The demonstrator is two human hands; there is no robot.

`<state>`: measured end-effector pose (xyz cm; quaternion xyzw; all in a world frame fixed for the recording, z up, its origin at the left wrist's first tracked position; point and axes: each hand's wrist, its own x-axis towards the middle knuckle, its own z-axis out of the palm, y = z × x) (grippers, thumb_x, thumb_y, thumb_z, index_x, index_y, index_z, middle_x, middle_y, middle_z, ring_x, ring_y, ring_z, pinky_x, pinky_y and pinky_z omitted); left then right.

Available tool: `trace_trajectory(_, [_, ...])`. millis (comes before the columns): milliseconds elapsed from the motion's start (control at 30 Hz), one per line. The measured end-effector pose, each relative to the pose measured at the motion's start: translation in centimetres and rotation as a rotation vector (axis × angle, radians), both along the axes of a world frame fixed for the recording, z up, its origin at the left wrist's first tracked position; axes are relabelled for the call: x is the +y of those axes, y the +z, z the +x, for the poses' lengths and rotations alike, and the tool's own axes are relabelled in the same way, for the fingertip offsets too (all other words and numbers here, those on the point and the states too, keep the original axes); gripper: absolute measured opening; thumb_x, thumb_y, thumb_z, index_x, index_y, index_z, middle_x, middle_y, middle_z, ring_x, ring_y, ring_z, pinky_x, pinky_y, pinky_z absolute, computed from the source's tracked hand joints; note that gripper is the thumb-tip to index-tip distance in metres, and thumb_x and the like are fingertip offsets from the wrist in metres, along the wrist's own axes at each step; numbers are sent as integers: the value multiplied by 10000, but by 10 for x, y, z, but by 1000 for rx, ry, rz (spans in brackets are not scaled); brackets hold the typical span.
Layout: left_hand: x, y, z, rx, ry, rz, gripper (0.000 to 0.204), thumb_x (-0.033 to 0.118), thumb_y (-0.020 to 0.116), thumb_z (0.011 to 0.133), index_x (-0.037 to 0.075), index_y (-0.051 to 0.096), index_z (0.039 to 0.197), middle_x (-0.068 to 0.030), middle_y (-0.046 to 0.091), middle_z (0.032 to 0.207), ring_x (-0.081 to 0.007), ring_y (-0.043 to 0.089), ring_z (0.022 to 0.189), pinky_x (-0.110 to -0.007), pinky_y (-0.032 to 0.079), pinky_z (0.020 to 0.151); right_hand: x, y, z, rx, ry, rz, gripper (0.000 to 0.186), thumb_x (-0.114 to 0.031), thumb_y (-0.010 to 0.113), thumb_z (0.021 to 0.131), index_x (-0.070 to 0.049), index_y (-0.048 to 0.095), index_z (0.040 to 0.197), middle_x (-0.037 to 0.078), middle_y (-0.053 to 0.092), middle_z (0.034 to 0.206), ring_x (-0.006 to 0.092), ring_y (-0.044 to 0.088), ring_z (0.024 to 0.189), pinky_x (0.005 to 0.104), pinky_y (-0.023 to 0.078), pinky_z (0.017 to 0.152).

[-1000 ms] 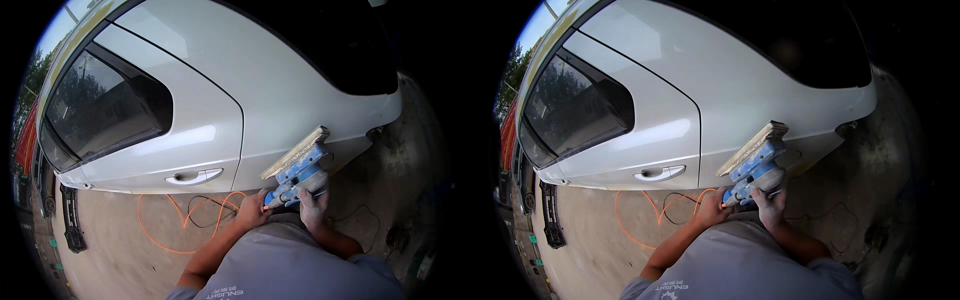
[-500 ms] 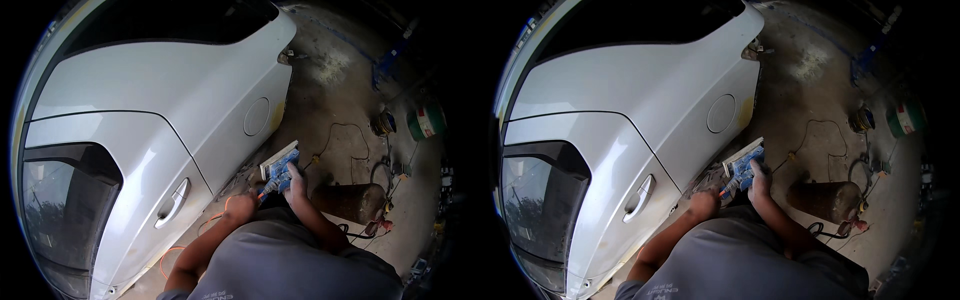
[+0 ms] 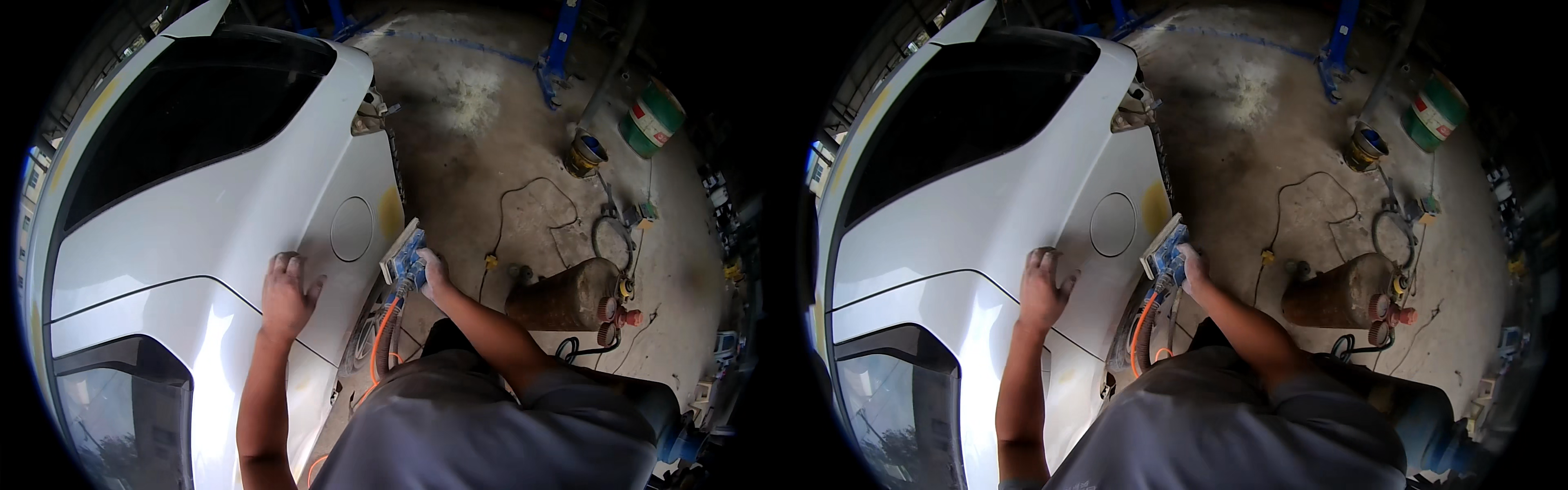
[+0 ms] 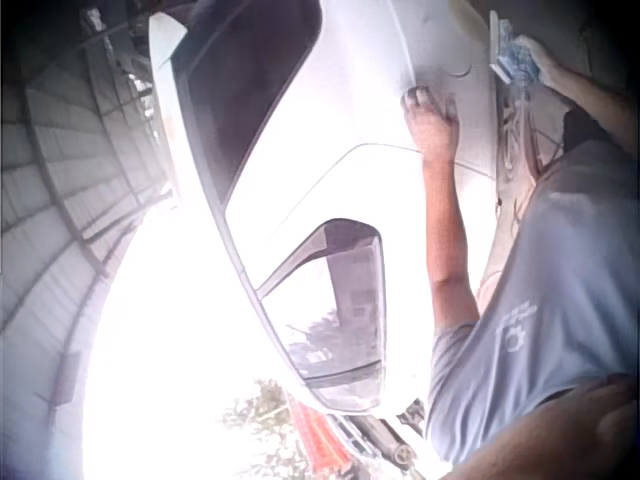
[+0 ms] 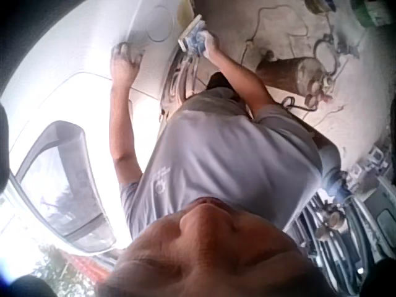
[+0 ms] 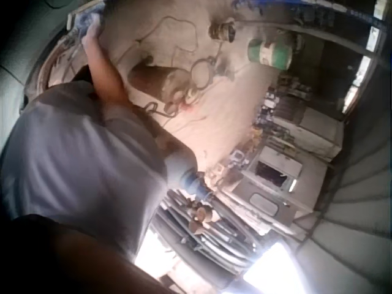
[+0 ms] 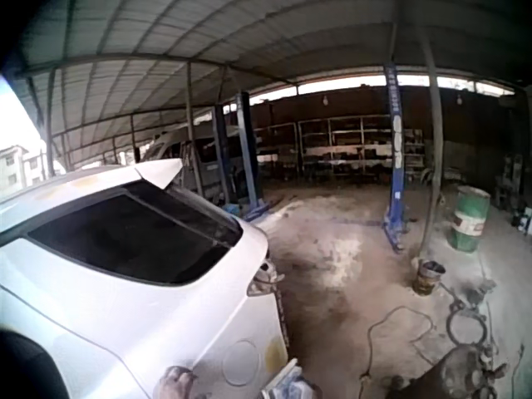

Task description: The person uses a handheld electric sander to sand the surface of a white car door. They move the sander across the door panel, around the door handle, and along the edges, occasionally touching the surface with their left hand.

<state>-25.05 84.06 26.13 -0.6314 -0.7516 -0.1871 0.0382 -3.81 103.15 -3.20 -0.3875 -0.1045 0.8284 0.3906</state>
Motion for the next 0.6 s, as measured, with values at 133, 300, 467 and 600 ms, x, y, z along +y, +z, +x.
trace_trajectory(133, [53,83,-82,420,164,252,396,92,749,891,0,613,1251,-197,601,1317,-425,542,1261,-505,447,1083,15,-51,-44,-61,-36,51,73,-146,692,902,-123,636,943,25,641,831,187,656,740,371,573,713])
trace_trajectory(300, [103,122,-142,942,281,222,392,210,670,959,30,633,1305,-165,623,1329,-380,558,1274,-498,421,1091,11,-12,-63,-338,-62,209,177,-163,752,897,-142,576,906,-43,523,824,102,509,790,294,444,748])
trace_trajectory(467, [207,76,-115,1062,195,132,369,279,655,992,39,675,1272,-156,646,1309,-358,609,1206,-463,457,1049,87,-87,-47,-355,-7,96,217,-229,750,927,-142,554,959,-31,534,843,114,525,791,312,458,756])
trace_trajectory(600, [273,48,-100,1027,92,142,376,327,654,997,39,692,1235,-151,663,1286,-346,629,1175,-458,482,1018,165,-137,-30,-225,-1,-157,179,-231,707,960,-149,548,968,24,607,858,197,652,725,416,579,647])
